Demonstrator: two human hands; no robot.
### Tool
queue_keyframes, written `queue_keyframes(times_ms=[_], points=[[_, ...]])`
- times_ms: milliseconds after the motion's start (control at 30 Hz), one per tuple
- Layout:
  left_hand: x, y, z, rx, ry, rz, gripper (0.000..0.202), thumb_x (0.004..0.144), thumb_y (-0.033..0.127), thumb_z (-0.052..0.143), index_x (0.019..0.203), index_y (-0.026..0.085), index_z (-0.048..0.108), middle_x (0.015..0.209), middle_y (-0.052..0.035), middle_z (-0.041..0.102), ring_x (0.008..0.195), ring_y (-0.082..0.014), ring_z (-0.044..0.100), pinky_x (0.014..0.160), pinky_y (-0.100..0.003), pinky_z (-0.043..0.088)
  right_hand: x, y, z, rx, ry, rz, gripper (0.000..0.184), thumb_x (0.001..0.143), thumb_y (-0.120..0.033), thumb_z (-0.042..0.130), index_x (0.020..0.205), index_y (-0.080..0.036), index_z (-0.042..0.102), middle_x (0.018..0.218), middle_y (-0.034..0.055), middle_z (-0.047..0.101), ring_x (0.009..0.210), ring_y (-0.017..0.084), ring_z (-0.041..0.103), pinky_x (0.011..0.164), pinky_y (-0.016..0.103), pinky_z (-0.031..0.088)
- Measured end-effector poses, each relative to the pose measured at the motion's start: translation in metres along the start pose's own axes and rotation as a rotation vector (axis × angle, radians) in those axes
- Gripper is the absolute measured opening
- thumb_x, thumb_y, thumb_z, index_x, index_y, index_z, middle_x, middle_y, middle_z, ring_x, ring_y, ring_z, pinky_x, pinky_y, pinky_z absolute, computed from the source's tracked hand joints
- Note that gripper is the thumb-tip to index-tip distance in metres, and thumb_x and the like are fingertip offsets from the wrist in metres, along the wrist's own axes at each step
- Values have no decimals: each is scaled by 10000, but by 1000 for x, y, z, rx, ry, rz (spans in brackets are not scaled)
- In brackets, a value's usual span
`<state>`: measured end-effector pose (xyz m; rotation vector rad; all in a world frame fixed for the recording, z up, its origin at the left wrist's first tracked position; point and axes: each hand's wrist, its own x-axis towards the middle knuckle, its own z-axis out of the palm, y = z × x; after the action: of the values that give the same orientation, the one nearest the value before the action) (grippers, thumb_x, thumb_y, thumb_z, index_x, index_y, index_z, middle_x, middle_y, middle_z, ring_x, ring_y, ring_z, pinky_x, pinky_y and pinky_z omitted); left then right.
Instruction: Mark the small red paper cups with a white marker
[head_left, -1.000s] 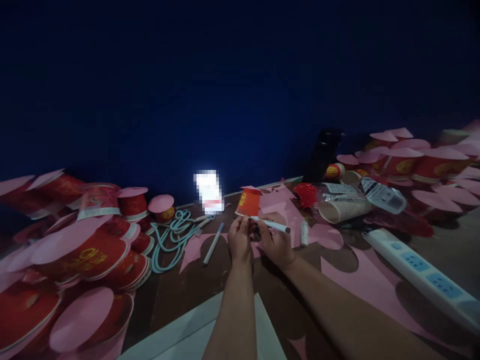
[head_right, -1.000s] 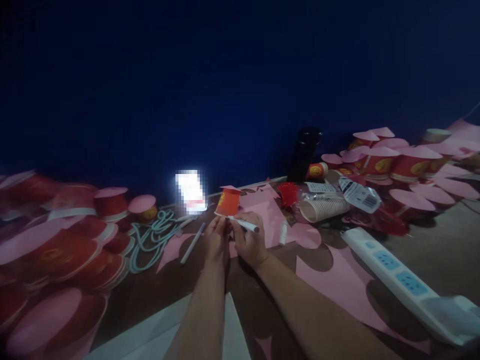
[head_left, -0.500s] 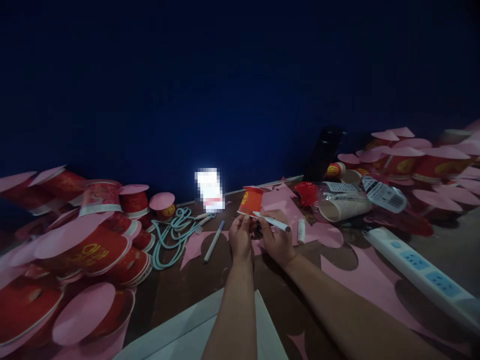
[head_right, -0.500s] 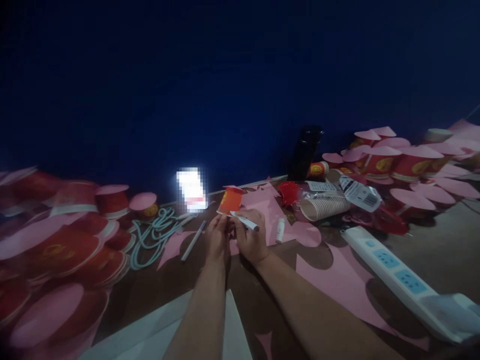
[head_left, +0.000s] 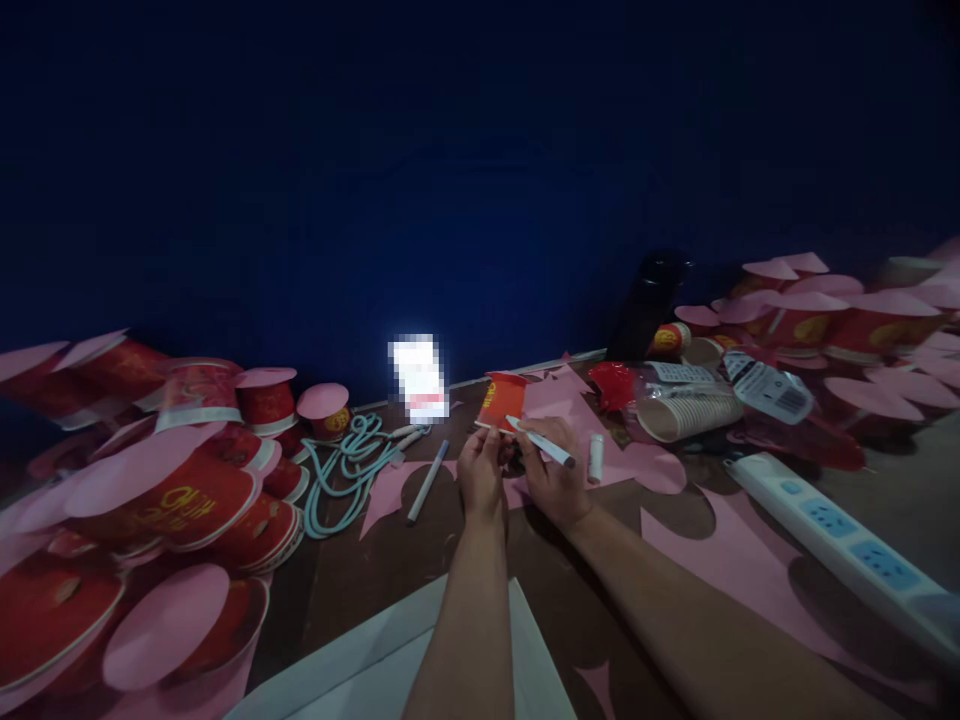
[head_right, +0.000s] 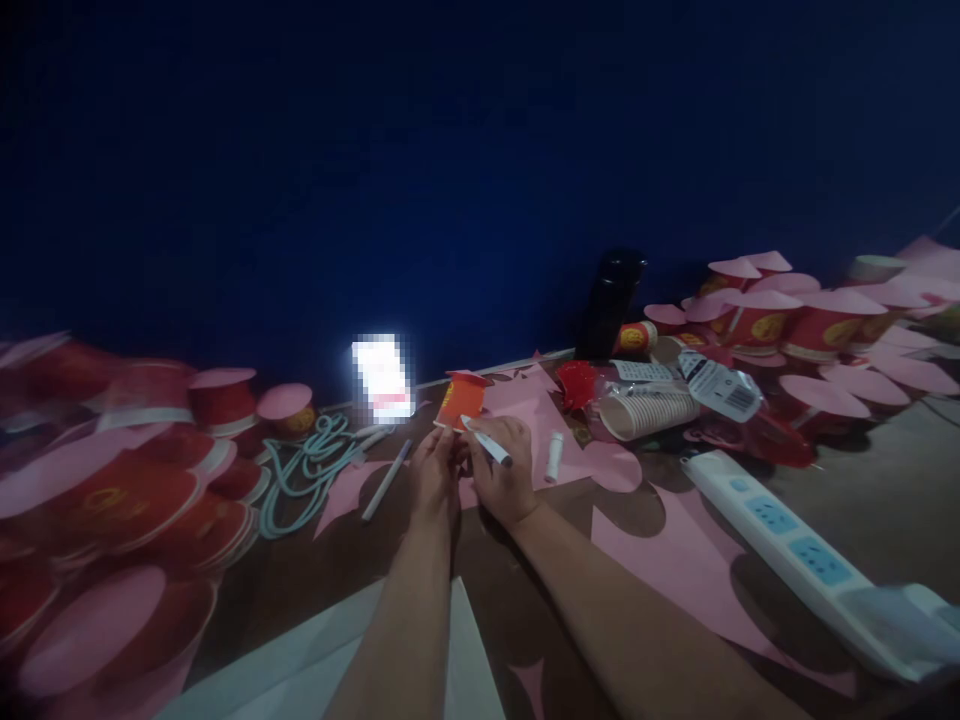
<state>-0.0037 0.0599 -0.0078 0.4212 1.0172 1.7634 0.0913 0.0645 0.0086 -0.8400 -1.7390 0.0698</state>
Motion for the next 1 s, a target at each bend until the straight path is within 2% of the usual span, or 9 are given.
queue_keyframes(times_ms=[167, 533, 700, 833, 1000], points=[[-2, 2, 1, -17, 1, -19, 333, 607, 374, 745, 805, 129, 638, 619, 12, 610, 486, -52, 515, 504, -175, 376, 0, -1, 1, 6, 13, 22, 86, 880, -205, 509, 913, -201, 588, 843, 54, 661, 816, 189, 597, 797, 394, 451], [-3, 4, 0, -118, 46, -12, 298, 599, 317, 770, 798, 126, 658, 699, -22, 655, 604, -78, 599, 584, -182, 437, 0, -2, -1, 53, 31, 89, 109, 881, -218, 500, 930, -196, 595, 859, 52, 639, 845, 189, 586, 796, 374, 461], [-7, 9, 2, -155, 42, -27, 263, 602, 302, 764, 772, 131, 660, 698, -18, 656, 592, -80, 591, 609, -203, 456, -1, -1, 0, 64, 21, 118, 118, 881, -229, 491, 913, -189, 597, 855, 53, 635, 843, 194, 575, 787, 382, 461], [-8, 10, 4, -154, 28, -43, 246, 588, 306, 768, 717, 138, 642, 641, 7, 622, 552, -68, 557, 591, -202, 450, -2, -2, 1, 63, -1, 90, 110, 881, -228, 498, 898, -192, 601, 846, 49, 651, 838, 187, 589, 820, 385, 452], [-7, 8, 3, -128, 27, -41, 278, 582, 324, 771, 726, 135, 626, 659, 4, 618, 553, -70, 560, 581, -203, 445, -2, -1, 2, -1, -8, 34, 95, 873, -221, 521, 913, -195, 603, 859, 53, 669, 838, 187, 602, 840, 394, 440]])
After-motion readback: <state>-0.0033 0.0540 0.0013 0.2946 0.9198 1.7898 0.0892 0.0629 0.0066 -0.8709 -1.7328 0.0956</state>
